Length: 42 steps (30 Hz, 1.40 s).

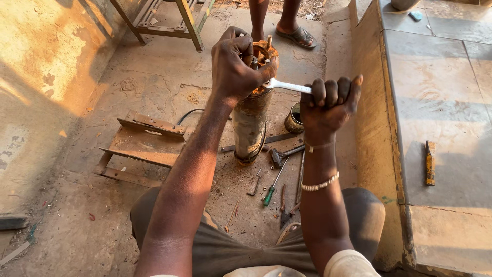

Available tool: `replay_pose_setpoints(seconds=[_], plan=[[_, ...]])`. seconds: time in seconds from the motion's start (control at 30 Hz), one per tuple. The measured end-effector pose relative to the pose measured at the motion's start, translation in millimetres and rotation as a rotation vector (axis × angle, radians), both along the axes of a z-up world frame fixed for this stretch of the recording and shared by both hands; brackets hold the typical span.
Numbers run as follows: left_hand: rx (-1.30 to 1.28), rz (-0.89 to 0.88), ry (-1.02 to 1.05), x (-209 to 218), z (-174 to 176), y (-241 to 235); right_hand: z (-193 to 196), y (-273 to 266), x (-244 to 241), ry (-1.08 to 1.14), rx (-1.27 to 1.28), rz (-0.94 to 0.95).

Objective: The person uses a wrench to tighten bolts on a cylindrical metal object, likely a submersible pump. They adjust the wrench and apply force to secure the bolts, with another person briefly visible nearby.

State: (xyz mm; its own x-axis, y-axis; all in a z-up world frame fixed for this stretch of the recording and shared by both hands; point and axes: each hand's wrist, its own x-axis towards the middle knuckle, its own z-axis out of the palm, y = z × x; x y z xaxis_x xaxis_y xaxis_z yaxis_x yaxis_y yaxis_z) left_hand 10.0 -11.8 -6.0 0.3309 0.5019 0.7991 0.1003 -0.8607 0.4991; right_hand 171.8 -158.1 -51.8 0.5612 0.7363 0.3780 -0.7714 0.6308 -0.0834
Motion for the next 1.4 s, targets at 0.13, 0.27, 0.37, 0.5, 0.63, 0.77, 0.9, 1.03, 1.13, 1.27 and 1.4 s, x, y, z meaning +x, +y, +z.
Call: replay_pose_setpoints(seconds=[0.13,0.27,0.37,0.5,0.63,0.77,0.9,1.03,1.13,1.27,1.4], plan=[[-0.053,0.036,-0.027,4.1,1.2,-0.1,-4.4,-21.0,-76.8,-0.399,0.073,-0.462],[-0.048,0.029,-0.002,-1.6,-0.9,-4.4,-34.0,-44.0,-126.2,-0.585,-0.023,-0.783],[-0.048,0.007,0.015,-4.3,5.9,-6.7,-30.7,-53.1,-92.6,-0.293,0.055,-0.495],[-0.065,-0.002,-0.002,-6.9,8.0,-9.1,-10.7,-48.1,-38.9,-0.290,-0.005,-0.511],[-0.048,0.002,0.039,-3.5,7.6,-4.7,-1.4,-27.4,-17.4,-0.251,-0.059,-0.305],[-0.025,0.013,0.030,-5.3,5.2,-3.9,-4.2,-11.8,-1.4,-0.198,-0.074,-0.143],[-0.068,0.007,0.056,-5.4,6.0,-6.1,-15.5,-8.2,15.3,-0.126,-0.061,0.021],[-0.038,-0.010,0.018,-7.7,5.4,-8.9,-25.6,-6.7,19.2,-0.070,-0.026,0.105],[-0.064,0.012,0.023,-4.5,6.5,-6.8,-18.1,-3.8,22.1,-0.153,0.001,0.064],[-0.058,0.019,0.012,-0.9,5.7,-7.0,-0.1,-16.8,10.0,-0.242,0.001,-0.070],[-0.072,0.015,-0.002,-1.7,3.4,-4.7,8.0,-38.1,-21.6,-0.193,-0.183,-0.241]])
